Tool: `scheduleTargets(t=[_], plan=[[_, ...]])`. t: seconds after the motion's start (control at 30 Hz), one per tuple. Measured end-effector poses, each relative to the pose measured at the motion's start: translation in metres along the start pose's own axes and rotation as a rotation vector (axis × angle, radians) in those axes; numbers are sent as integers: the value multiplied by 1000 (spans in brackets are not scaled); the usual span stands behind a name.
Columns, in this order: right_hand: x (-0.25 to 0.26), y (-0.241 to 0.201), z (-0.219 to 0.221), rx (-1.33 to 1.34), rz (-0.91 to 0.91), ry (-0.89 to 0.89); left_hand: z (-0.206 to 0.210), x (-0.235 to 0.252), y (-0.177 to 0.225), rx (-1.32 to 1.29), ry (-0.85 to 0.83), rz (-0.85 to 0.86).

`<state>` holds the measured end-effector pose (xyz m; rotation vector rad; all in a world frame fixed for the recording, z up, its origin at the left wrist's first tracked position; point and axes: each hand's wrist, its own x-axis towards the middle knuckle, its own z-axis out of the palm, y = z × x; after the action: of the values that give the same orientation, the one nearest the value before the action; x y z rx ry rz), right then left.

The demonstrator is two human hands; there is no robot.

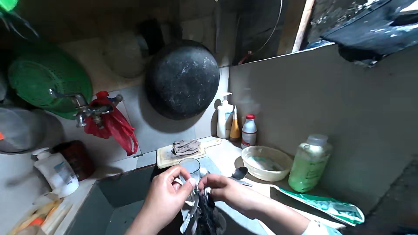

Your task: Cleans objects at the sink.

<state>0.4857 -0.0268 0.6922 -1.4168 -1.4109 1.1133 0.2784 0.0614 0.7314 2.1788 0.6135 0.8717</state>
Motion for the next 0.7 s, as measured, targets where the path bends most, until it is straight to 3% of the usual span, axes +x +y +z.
scheduleTargets(t=[0.07,0.13,0.27,0.43,0.53,0.7], plan=[[-2,-1,-5,-281,-7,-65,3,-1,-3,29,-60,-45],[-7,-5,-4,-348,-31,-20,5,0,-4,57,-91,-76],[-11,-9,7,5,-159,92,5,4,0,87,-136,-96],[-10,-6,14,124,-208,129,-5,4,0,87,-154,-120],[-14,-4,8,327,-233,105,-11,1,-8,63,-189,-125],[-12,0,10,682,-187,73,-29,-1,-2,224,-412,-4]])
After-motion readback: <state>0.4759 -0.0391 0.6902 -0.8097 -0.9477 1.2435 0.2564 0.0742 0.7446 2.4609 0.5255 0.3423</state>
